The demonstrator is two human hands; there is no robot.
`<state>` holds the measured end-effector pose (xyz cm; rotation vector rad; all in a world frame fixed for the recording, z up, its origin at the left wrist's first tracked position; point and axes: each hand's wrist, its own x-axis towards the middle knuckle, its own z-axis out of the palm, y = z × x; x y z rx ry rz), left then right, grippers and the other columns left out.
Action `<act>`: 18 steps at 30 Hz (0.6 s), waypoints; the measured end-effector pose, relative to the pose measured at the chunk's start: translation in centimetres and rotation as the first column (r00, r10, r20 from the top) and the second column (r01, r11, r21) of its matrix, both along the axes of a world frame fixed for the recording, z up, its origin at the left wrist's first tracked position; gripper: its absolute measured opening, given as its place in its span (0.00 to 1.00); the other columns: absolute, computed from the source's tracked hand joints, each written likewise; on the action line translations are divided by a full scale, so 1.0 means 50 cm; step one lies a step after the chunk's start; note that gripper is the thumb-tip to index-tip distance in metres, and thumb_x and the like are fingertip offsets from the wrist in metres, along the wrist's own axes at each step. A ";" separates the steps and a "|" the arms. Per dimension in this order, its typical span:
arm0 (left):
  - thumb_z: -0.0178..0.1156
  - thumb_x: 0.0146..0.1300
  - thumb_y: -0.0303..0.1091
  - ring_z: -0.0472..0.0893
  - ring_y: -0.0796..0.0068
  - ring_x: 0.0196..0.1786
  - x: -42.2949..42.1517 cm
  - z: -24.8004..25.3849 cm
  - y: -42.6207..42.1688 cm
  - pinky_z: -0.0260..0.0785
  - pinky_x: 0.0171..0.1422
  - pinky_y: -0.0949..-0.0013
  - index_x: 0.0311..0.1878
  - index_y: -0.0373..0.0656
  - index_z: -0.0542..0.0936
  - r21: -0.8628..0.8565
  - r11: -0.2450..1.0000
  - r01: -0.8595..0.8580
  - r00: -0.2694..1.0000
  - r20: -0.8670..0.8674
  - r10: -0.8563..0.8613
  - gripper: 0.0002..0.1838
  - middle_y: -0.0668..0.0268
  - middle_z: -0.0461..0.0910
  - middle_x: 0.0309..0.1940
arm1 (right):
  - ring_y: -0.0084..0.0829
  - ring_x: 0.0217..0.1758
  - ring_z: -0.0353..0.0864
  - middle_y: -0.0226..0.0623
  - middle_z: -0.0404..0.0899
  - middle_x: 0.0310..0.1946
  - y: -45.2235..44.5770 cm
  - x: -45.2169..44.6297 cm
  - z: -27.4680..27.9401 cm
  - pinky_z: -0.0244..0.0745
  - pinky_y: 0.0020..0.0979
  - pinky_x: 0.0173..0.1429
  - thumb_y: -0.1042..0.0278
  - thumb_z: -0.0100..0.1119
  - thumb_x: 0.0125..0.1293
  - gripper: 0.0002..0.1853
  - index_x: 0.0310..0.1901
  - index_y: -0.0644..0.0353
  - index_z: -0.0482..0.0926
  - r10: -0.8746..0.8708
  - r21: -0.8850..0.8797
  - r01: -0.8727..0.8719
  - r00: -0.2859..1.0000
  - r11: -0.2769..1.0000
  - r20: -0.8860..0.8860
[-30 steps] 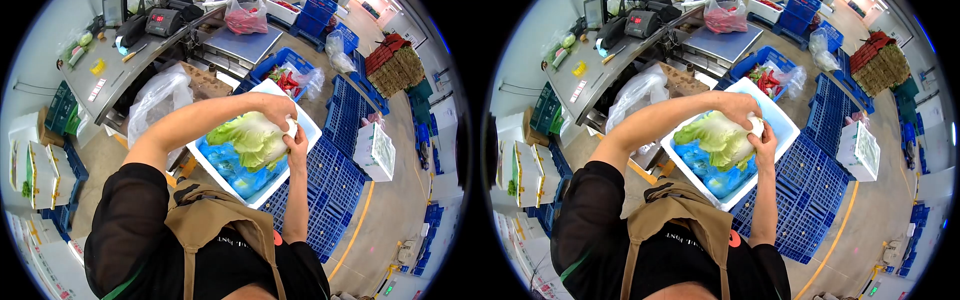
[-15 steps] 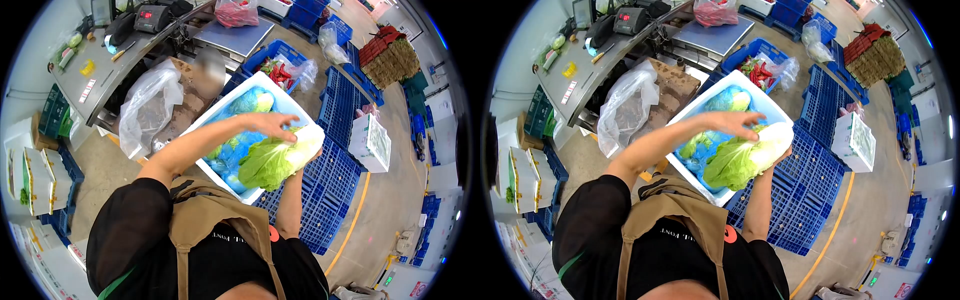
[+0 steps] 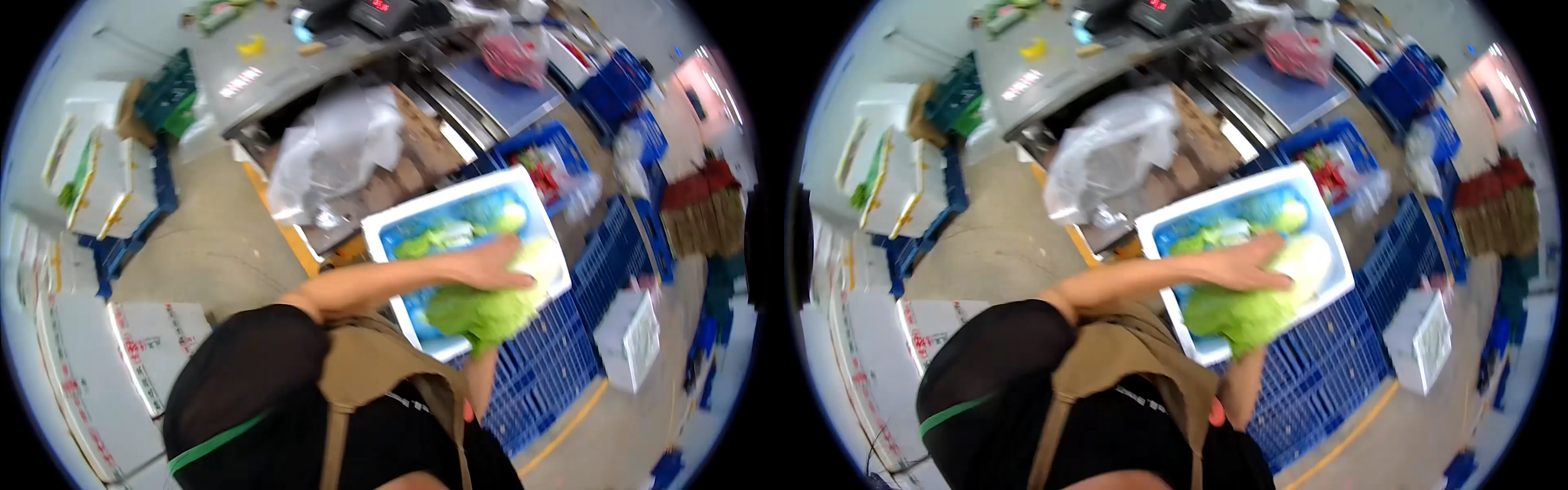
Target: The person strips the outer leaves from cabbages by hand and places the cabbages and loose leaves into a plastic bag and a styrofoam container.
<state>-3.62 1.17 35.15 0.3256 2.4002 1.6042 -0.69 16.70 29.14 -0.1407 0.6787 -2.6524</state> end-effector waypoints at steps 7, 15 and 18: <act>0.50 0.70 0.51 0.78 0.58 0.54 0.094 0.028 -0.279 0.69 0.58 0.62 0.55 0.34 0.77 0.007 0.885 -0.465 0.885 -0.031 0.465 0.27 0.51 0.78 0.51 | 0.43 0.71 0.62 0.42 0.59 0.70 -0.138 -0.032 0.031 0.59 0.53 0.72 0.48 0.34 0.76 0.29 0.71 0.58 0.55 -0.045 -0.300 0.044 0.999 0.953 0.002; 0.56 0.66 0.48 0.79 0.57 0.49 0.093 -0.037 -0.381 0.70 0.55 0.61 0.50 0.33 0.78 0.143 0.894 -0.424 0.899 -0.052 0.435 0.24 0.52 0.79 0.44 | 0.37 0.56 0.73 0.38 0.71 0.52 -0.242 -0.068 0.055 0.60 0.57 0.64 0.50 0.29 0.76 0.26 0.67 0.58 0.59 0.138 -0.399 -0.161 0.987 0.903 -0.084; 0.64 0.59 0.44 0.68 0.49 0.64 0.134 -0.111 -0.464 0.61 0.65 0.51 0.61 0.38 0.69 -0.316 0.709 -0.631 0.774 -0.316 0.548 0.30 0.47 0.66 0.62 | 0.38 0.47 0.74 0.42 0.71 0.46 -0.295 -0.081 0.005 0.61 0.57 0.58 0.51 0.31 0.76 0.25 0.65 0.59 0.59 0.391 -0.443 -0.370 0.919 0.817 -0.048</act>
